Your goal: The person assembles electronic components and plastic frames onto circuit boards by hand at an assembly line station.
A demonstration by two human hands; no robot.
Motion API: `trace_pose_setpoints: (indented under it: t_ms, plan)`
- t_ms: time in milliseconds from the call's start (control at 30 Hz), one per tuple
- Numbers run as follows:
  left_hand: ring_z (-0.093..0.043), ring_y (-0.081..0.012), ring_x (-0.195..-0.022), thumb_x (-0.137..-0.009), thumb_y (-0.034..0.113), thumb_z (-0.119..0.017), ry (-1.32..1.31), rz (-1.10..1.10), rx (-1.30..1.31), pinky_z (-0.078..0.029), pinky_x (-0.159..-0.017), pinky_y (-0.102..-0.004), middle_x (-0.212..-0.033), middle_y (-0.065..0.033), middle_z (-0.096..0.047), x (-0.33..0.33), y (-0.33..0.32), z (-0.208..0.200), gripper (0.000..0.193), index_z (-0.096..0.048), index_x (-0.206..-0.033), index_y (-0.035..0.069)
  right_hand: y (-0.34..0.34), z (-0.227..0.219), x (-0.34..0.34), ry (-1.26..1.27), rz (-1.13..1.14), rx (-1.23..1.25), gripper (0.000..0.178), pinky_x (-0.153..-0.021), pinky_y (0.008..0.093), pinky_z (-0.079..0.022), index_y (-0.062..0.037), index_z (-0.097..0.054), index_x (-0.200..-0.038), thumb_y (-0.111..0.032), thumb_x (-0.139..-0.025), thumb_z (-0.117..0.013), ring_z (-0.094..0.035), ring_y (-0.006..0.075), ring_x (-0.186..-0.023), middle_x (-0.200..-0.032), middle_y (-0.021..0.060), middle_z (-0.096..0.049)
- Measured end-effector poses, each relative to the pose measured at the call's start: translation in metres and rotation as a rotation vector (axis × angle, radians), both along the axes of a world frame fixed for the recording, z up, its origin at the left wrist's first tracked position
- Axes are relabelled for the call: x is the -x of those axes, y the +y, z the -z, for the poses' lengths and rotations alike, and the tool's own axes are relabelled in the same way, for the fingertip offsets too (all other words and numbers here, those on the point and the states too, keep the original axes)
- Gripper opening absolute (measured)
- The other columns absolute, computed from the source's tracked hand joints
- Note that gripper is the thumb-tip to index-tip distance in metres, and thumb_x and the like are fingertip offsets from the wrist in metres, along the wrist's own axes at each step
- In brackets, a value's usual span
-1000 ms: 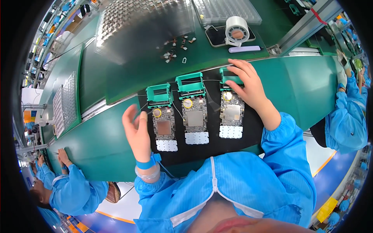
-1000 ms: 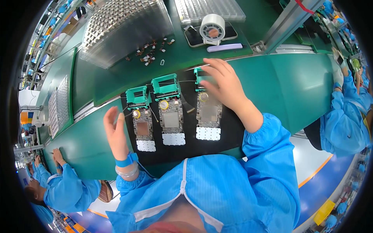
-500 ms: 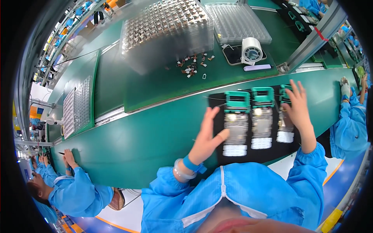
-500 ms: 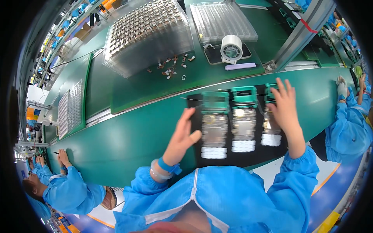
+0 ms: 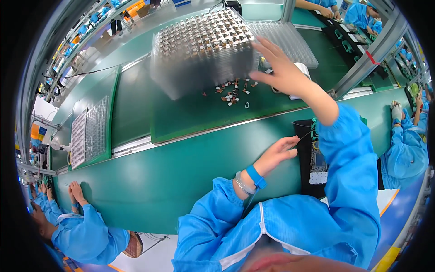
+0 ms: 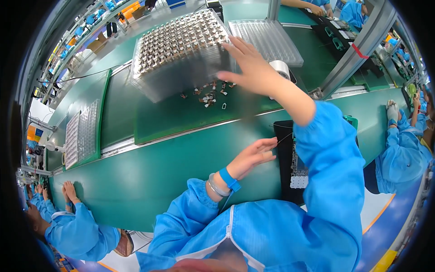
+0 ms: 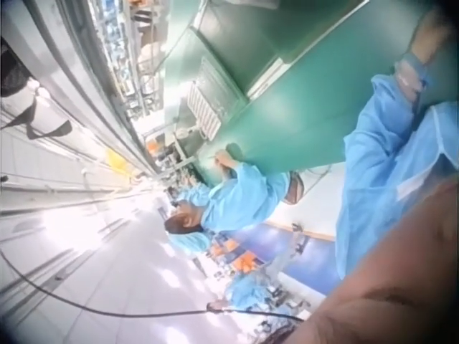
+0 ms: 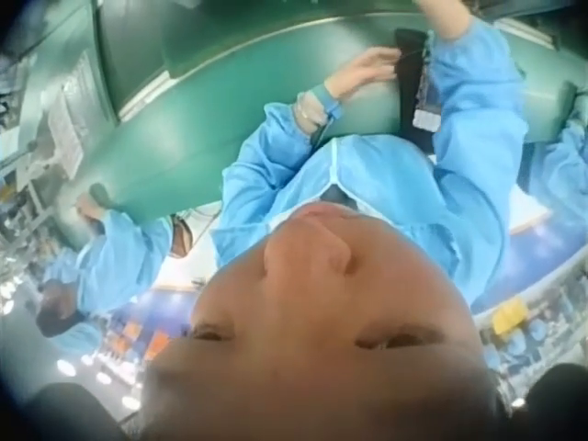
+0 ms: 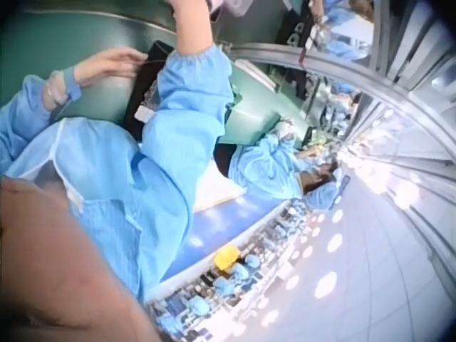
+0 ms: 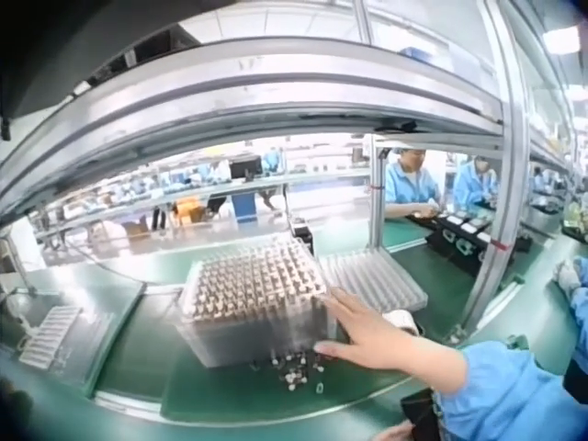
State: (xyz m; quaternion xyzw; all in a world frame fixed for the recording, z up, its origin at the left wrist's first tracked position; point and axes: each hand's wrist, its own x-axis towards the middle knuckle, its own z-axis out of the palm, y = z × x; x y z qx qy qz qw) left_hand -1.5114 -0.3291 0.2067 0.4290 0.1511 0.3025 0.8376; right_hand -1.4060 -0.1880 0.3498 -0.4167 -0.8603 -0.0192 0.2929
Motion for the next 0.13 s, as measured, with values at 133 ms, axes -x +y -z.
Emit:
trace_pose_setpoints:
  t_ms: [133]
  plan:
    - [-0.029,-0.0272,-0.133,-0.091,0.017,-0.053,-0.094,-0.069,0.083,-0.031,-0.107,-0.0428,-0.140,-0.0154,-0.034,0.001,0.010,-0.011,0.051,-0.034,-0.135,0.000,0.081,-0.014,0.044,0.075,0.134,-0.114,0.081,-0.111,0.0405,-0.019,-0.0073,-0.029,-0.141,-0.055,-0.082,-0.058,-0.015,0.0342,-0.138,-0.149,0.0168,-0.020]
